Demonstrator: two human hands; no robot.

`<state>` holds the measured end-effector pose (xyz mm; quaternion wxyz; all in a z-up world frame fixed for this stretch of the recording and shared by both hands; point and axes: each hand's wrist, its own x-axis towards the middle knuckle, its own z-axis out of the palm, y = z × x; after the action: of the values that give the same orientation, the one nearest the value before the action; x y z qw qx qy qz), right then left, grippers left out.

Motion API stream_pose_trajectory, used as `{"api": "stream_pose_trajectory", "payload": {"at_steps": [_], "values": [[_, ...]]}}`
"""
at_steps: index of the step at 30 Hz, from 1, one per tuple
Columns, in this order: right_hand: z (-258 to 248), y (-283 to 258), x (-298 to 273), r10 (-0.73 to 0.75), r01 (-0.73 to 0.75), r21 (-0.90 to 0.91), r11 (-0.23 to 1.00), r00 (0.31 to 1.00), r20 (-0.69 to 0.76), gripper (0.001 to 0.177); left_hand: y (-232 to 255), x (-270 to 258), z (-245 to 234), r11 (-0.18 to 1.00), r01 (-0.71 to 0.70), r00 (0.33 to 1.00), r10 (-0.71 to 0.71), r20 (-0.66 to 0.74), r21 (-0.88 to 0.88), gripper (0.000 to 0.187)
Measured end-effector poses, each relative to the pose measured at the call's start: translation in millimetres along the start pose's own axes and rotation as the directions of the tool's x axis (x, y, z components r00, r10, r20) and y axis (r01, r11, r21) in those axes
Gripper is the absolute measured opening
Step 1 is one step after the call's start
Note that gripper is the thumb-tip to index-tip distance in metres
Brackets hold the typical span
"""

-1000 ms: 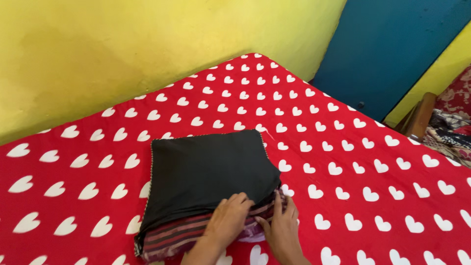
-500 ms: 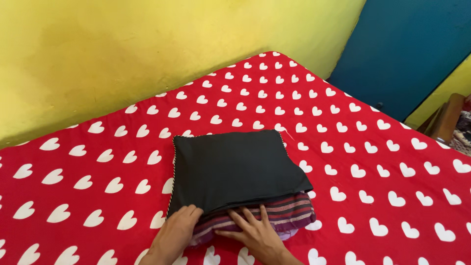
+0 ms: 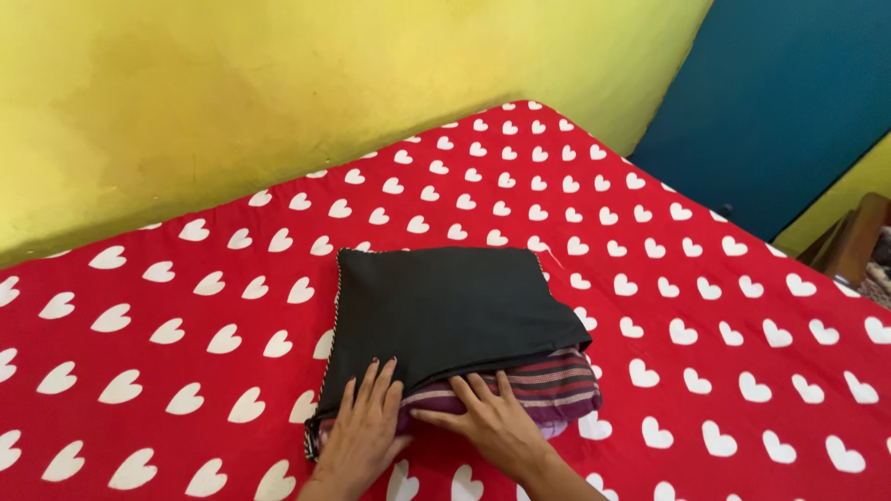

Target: The person puts pillowcases onto pillows by hand, smoothing the fabric and placing the finished pillows at the head of a bed.

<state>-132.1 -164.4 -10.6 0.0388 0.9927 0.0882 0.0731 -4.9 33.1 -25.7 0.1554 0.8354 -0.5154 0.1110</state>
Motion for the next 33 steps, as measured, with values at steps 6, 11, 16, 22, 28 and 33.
{"api": "stream_pose_trajectory", "payload": {"at_steps": [6,11,16,22,28,33], "values": [[31,-8,-20,-0.329,0.346,0.061,0.936,0.923,-0.200,0.056,-7,34,4,0.991,0.079,0.995,-0.085,0.048,0.111,0.046],[69,-25,6,-0.143,0.151,0.073,0.986,0.984,-0.107,0.058,-17,47,-7,0.990,0.074,0.997,-0.074,-0.002,0.121,0.045],[59,-9,20,0.153,-0.331,0.531,0.781,0.924,0.350,0.070,-17,45,-7,0.992,0.088,0.996,-0.088,0.000,0.089,0.043],[137,-5,-37,0.030,-0.025,0.190,0.981,0.999,-0.019,0.051,-7,18,7,0.997,0.050,0.999,-0.049,-0.004,0.063,0.045],[130,-12,-60,0.060,-0.091,0.326,0.941,0.993,0.104,0.031,8,-10,28,0.916,-0.349,0.934,0.356,0.000,0.199,0.049],[120,-15,-78,-0.074,0.114,0.222,0.968,0.981,-0.181,0.022,32,-27,60,0.811,-0.581,0.789,0.581,0.202,-0.066,0.025]]}}
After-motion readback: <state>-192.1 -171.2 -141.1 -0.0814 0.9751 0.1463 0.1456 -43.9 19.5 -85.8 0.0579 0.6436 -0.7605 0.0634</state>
